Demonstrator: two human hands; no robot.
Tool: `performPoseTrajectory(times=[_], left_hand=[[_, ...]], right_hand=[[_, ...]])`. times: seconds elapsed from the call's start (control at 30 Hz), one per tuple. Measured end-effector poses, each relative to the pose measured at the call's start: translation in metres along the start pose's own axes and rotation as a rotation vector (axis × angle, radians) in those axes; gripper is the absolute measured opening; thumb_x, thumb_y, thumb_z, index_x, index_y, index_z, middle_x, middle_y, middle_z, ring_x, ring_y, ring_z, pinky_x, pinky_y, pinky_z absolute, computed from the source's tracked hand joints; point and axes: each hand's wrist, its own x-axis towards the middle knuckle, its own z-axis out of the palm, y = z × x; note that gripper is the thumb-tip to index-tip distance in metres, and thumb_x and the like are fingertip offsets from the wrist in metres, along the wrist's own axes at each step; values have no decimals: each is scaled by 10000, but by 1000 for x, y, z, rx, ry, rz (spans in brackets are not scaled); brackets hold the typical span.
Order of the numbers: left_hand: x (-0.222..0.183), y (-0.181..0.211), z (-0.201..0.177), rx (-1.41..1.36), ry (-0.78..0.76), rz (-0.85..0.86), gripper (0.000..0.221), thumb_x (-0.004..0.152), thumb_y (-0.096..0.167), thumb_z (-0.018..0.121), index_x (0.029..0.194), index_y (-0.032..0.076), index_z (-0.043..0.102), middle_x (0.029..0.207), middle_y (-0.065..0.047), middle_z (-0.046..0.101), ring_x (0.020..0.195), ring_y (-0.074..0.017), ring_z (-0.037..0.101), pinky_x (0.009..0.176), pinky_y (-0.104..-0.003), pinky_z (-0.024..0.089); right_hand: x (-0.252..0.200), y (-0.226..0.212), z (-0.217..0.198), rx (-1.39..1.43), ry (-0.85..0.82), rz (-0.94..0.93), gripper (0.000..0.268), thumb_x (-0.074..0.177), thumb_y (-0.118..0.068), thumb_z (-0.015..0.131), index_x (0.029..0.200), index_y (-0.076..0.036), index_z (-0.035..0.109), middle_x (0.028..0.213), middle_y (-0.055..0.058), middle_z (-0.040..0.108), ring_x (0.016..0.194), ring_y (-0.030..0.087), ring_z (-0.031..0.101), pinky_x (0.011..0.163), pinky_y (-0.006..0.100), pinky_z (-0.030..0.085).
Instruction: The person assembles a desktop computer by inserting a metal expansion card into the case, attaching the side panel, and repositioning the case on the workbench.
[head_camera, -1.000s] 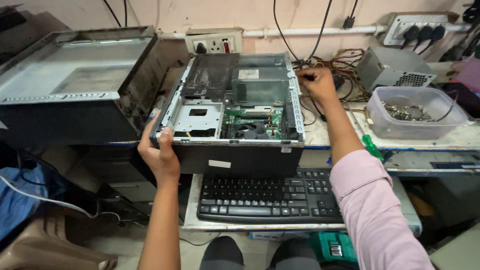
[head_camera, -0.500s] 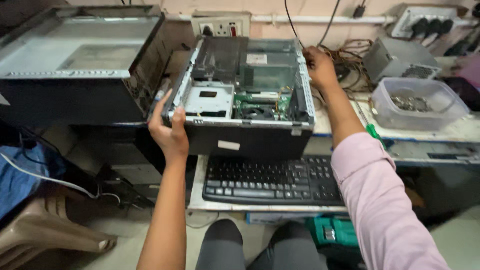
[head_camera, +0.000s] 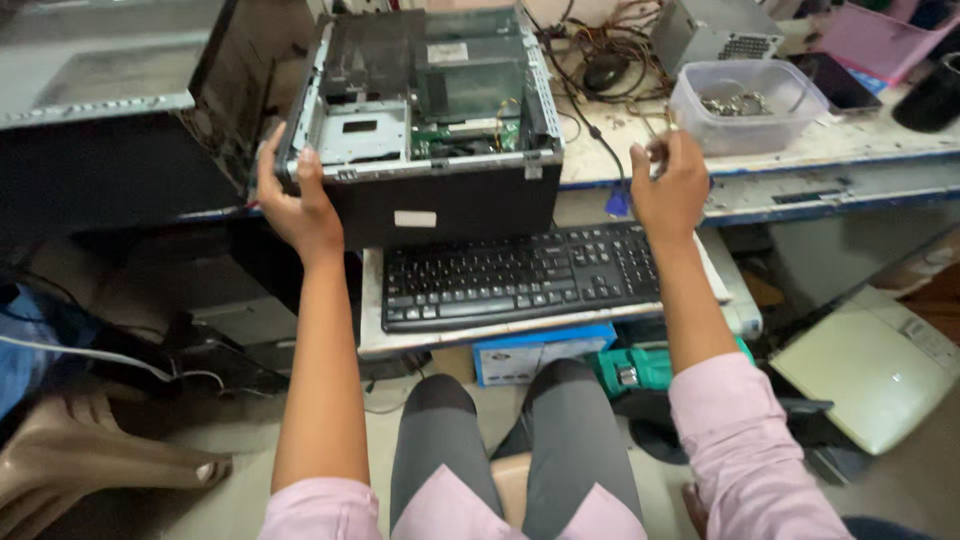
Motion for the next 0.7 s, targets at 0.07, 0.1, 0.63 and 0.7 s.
performPoseTrajectory(times=[0.07,0.1,0.63,0.7], left_hand=[[-5,1,-3,18,-5,1,499,1010,367,644,1298,-40,660,1284,-165,702,1200,-277,665,1078,-370,480],[-6,2,-3,-5,1,-25,505,1010,377,640,1299,-37,659,1273,-160,709,1185,-270,670,1067,-365,486],[-10,2,-7,-110,-69,-19,491,1045,301,601,1391,-46,585,1410,-169,629,1330,-276,567,1174,-379,384],[-9,2,-3,-120,-65,-31,481,1041,293,579,1385,-43,591,1405,-167,635,1318,-275,581,1171,-377,401]], right_hand=[[-26,1,-8,-38,-70,182,260,981,-187,808,951,-28,604,808,145,666,763,347,650,717,455,501],[-34,3,-8,-27,-64,152,272,954,-193,817,945,-26,603,808,140,678,751,340,662,698,446,512],[-57,17,57,1351,-517,1017,333,820,-113,787,1124,-59,664,873,23,706,724,133,648,661,276,541],[-60,12,67,1400,-470,1030,306,823,-113,765,1111,-69,670,852,23,691,719,138,635,650,282,530]])
